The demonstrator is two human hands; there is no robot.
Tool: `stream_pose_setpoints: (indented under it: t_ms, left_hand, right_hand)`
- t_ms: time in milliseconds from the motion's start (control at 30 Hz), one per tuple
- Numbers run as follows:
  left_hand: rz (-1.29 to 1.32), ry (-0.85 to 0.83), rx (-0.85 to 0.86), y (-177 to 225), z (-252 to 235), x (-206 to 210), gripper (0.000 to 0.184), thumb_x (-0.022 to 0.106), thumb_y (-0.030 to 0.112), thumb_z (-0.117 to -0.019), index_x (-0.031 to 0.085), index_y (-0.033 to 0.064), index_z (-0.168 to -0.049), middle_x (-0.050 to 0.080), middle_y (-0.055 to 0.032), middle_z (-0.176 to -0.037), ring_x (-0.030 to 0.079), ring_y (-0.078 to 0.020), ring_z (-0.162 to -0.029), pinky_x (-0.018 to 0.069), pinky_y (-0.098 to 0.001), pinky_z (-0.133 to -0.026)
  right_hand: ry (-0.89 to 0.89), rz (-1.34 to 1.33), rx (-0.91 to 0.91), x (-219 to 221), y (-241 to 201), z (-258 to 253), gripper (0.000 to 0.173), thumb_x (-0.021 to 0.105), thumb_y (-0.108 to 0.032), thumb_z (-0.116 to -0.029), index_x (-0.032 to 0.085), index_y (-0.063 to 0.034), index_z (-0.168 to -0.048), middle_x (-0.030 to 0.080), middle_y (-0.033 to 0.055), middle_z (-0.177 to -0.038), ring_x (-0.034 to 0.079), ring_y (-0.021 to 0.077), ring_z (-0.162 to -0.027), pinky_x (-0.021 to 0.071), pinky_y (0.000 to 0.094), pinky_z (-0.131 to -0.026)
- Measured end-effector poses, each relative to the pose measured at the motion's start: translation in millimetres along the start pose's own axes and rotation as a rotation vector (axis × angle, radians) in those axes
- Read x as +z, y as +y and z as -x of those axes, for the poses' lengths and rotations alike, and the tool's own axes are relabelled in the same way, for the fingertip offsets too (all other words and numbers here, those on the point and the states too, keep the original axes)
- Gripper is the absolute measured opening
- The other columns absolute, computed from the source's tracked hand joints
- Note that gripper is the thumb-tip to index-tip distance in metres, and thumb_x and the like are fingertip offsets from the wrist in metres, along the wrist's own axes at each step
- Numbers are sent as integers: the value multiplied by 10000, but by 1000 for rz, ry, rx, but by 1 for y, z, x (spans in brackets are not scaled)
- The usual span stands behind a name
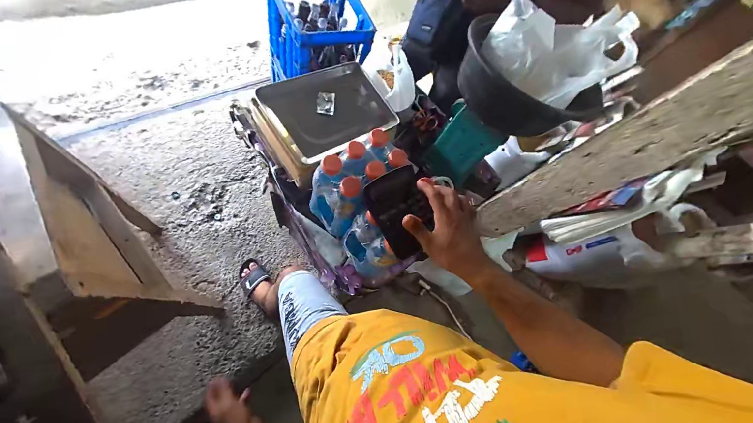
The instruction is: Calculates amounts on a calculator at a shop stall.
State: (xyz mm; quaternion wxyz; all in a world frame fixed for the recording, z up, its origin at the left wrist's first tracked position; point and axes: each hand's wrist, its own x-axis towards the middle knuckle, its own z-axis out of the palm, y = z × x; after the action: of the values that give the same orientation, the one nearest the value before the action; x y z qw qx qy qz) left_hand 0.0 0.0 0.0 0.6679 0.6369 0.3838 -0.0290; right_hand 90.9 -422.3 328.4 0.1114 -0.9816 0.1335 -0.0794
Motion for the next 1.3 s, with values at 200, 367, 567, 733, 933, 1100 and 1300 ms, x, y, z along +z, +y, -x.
stream_pose_setpoints:
  t_ms: [200,367,567,733,933,1100,1300]
  left_hand:
    - [-257,-732,1018,211,114,182,950,751,525,-882,355,-30,-1543,375,-243,-1596,406,-321,-1471,420,-496,-1181]
    - [-560,-782,1136,234,149,250,1344,846,697,-661,216,-34,-1596,288,-309,-1612,317,-394,-1505,347,-541,-1211]
    - [-611,-773,1133,235,137,259,1403,858,676,-647,128,-31,-1614,287,-311,-1607,332,-378,-1497,357,-513,-1208]
    - [-497,-822,1189,225,123,269,1407,860,670,-659,105,-34,-1615,253,-333,-1607,366,-369,-1477,404,-499,-1178]
    - [-478,-838,1113,225,127,270,1386,867,660,-644,64,146,-1650,216,-225,-1656,368,-322,-1479,452,-531,-1123]
    - [-461,-877,1075,230,131,272,1389,895,597,-628,60,158,-1649,227,-204,-1645,376,-302,-1468,474,-528,-1101]
    - [-493,-868,1057,228,131,273,1402,908,569,-621,29,213,-1653,203,-177,-1650,404,-273,-1446,511,-511,-1060]
  right_hand:
    - [100,-18,-77,12,16,-5,613,342,-639,-1052,648,-215,-1372,678,22,-1329,586,243,-1283,374,587,-1135]
    - [110,-52,24,25,13,4,636,262,-686,-1038,595,-325,-1442,646,-3,-1381,542,239,-1334,351,604,-1144]
    - [131,-101,50,28,8,5,636,265,-661,-1052,603,-290,-1442,643,48,-1363,535,278,-1326,333,611,-1153]
    - [172,-126,52,29,11,4,608,283,-647,-1057,608,-295,-1431,651,56,-1321,544,282,-1292,329,602,-1147]
    - [160,-130,32,14,8,1,572,307,-591,-1074,635,-259,-1403,604,139,-1346,533,360,-1275,365,633,-1098]
    - [140,-267,14,-13,0,18,420,403,-375,-1102,641,-155,-1370,685,123,-1126,669,308,-1000,553,551,-839]
    - [84,-349,56,-1,2,51,372,435,-272,-1082,646,-280,-1387,652,25,-704,622,202,-589,529,462,-538]
